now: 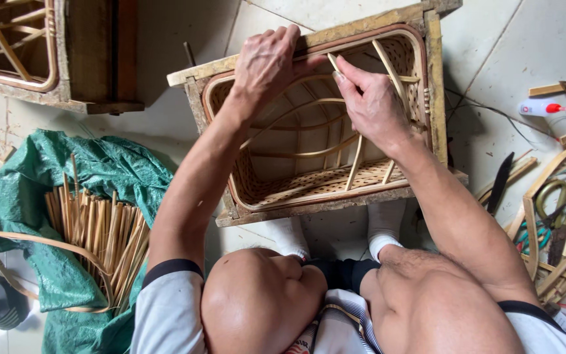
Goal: The person assembles a rectangular bamboo basket by inserting curved bamboo strips into a wooden mold, securing them with a hammer, and trimming excess with pliers. The person applies glue to the joints and continues adding strips to form the basket's frame.
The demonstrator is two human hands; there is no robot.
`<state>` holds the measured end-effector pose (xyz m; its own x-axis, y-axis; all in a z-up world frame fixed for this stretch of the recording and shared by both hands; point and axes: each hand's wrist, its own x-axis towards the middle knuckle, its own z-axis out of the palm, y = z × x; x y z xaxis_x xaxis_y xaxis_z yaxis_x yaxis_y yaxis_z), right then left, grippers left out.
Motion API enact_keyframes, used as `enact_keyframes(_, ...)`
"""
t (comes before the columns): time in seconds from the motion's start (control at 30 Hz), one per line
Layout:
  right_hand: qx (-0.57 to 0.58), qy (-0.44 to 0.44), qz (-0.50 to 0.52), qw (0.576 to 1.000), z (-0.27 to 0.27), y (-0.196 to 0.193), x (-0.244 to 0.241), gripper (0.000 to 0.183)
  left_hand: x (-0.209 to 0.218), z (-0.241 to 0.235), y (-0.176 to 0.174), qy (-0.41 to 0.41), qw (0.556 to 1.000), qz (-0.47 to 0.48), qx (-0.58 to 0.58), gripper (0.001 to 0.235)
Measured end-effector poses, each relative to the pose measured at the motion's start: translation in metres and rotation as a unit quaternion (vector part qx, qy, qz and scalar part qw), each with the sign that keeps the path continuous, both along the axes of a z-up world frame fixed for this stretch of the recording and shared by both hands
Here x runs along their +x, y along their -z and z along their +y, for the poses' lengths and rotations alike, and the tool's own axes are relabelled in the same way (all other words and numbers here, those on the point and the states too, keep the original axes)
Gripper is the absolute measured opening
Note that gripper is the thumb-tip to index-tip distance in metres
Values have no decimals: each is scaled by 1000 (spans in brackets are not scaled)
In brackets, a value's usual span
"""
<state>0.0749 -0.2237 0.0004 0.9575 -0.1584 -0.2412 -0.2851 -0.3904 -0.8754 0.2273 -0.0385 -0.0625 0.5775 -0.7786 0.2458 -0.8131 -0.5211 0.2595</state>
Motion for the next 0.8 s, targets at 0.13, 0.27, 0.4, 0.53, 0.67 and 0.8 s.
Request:
enact_keyframes(0.13,-17,-54,112,992,-1,-25,-6,42,3,-6,-3,-14,991,93,96,68)
enact_keyframes(0.27,-303,-102,-103,942,-41,-76,-43,28,-18,8,-21,22,1000,-9,-20,73)
enact_keyframes(0.4,-345,27,-171,922,-119,-94,-133,11,-127,48,-64,67,978,123,-153,82)
enact_keyframes(0.53,-266,66,228,934,-91,-71,-210,19,-204,89,-84,173,971,162,-33,71)
enact_keyframes(0.67,-260,-84,249,929,-20,-114,-241,24,-225,103,-77,157,976,137,58,63)
enact_keyframes(0.8,-225,-211,193,931,-2,-183,-229,29,-227,104,-78,159,978,102,85,66)
